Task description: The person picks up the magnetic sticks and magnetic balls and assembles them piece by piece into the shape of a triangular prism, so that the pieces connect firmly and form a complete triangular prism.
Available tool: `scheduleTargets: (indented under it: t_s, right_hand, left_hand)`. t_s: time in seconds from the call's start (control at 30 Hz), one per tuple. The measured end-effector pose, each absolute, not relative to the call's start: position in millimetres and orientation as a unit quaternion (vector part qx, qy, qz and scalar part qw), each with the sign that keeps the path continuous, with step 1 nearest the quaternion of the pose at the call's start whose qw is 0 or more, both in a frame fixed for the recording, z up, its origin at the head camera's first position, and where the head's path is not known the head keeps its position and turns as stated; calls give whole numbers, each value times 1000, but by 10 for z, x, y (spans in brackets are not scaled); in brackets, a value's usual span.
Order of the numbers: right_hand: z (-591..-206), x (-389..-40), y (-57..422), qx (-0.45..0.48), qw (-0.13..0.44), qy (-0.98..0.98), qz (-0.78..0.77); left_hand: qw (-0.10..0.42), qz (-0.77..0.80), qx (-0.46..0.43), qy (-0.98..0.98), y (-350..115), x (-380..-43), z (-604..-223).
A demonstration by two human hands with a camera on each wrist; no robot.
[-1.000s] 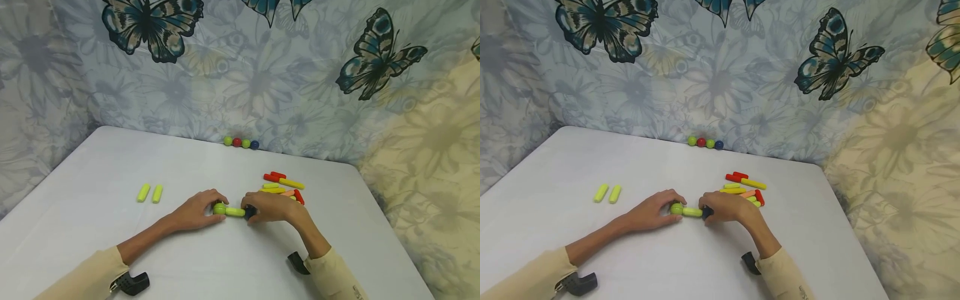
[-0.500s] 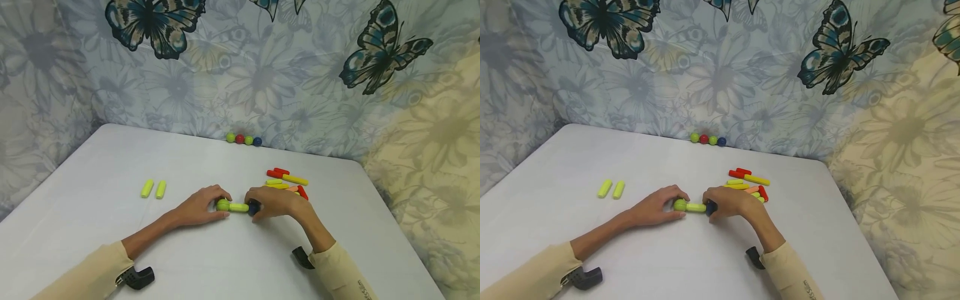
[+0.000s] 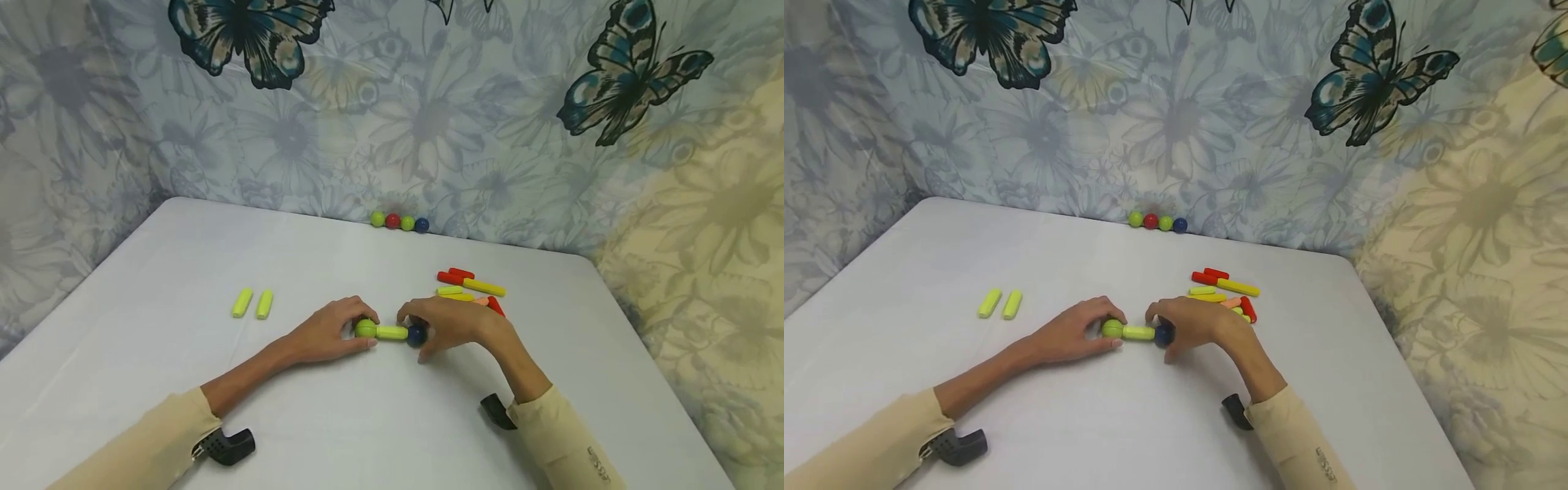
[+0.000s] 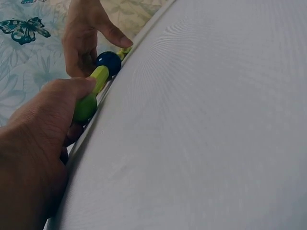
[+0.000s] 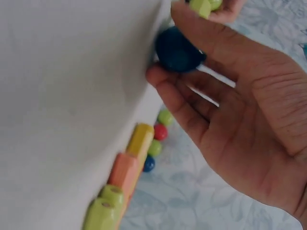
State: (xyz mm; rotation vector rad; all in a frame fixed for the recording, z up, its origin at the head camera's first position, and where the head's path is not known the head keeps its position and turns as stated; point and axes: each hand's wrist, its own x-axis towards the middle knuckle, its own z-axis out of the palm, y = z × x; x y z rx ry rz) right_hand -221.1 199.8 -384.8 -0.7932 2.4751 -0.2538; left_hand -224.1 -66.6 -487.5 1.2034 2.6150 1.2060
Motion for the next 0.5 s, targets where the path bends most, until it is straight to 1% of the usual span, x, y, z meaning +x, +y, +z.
scheduleTargets:
  t_s: [0.1,0.2,0.27,0.33,0.43,0.5]
  right_hand:
    - [-3757,-2225,2102,-296,258,912,-120]
    - [-3654,-2254,2237,-294,224,919,-138]
    - [-3588,-2273,2336,-275,208,929,-136]
    - [-3533,-2281,2426,-244,217,937,-121]
    - [-3498,-2293,2533,-177,258,947,-73]
    - [-3495,-2305,2581,-145,275,950,-31]
  left_hand:
    - [13,386,385,838,-654,-2250,-4859]
    - [14,385,388,837,-651,-2257,-4860]
    - [12,385,389,837,-649,-2258,-4855]
    - [10,384,387,839,-652,-2254,-4846]
    - [14,385,384,839,-663,-2244,-4828]
    - [13,385,383,840,-665,-2245,-4818]
